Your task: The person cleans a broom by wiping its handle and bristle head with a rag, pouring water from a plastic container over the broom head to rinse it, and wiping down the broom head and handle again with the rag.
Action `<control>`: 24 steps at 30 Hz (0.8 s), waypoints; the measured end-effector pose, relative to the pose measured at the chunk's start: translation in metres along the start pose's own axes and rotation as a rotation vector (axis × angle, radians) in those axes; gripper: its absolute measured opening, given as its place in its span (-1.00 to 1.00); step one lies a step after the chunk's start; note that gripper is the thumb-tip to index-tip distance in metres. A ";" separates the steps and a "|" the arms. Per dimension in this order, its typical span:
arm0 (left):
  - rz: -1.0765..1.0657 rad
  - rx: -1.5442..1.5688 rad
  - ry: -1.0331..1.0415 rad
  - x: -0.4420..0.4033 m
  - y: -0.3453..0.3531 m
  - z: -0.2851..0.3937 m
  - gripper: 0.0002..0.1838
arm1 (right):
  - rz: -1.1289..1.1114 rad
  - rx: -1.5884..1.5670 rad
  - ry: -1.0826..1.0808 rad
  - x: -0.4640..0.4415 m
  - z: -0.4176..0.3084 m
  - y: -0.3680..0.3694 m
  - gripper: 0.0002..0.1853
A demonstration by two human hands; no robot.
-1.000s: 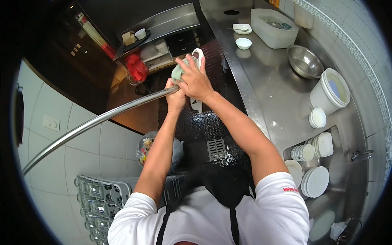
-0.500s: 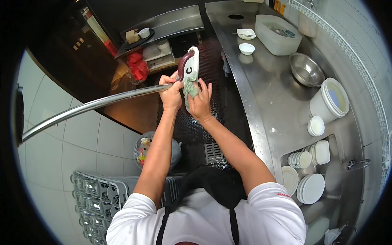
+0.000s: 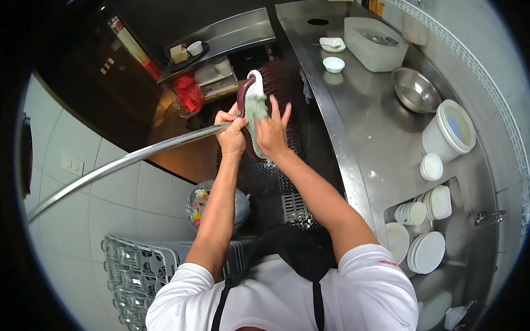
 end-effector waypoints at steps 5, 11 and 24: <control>-0.017 -0.005 0.045 0.009 0.017 0.004 -0.66 | 0.158 -0.196 0.067 -0.028 0.014 -0.003 -0.65; -0.021 0.017 0.018 0.014 0.017 0.012 -0.72 | -0.048 -0.058 0.124 0.044 0.008 0.019 -0.44; -0.105 0.014 0.075 0.019 0.025 0.034 -0.67 | -0.356 0.016 -0.149 -0.152 0.011 0.004 -0.59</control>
Point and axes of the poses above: each hand's wrist, its own x-axis away from the middle knuckle, its own y-axis out of the palm, z = x × y, the point moved 9 cm from there along -x, towards the middle knuckle, and after that the axes turned 7 degrees about z, right-handed, at the moved point
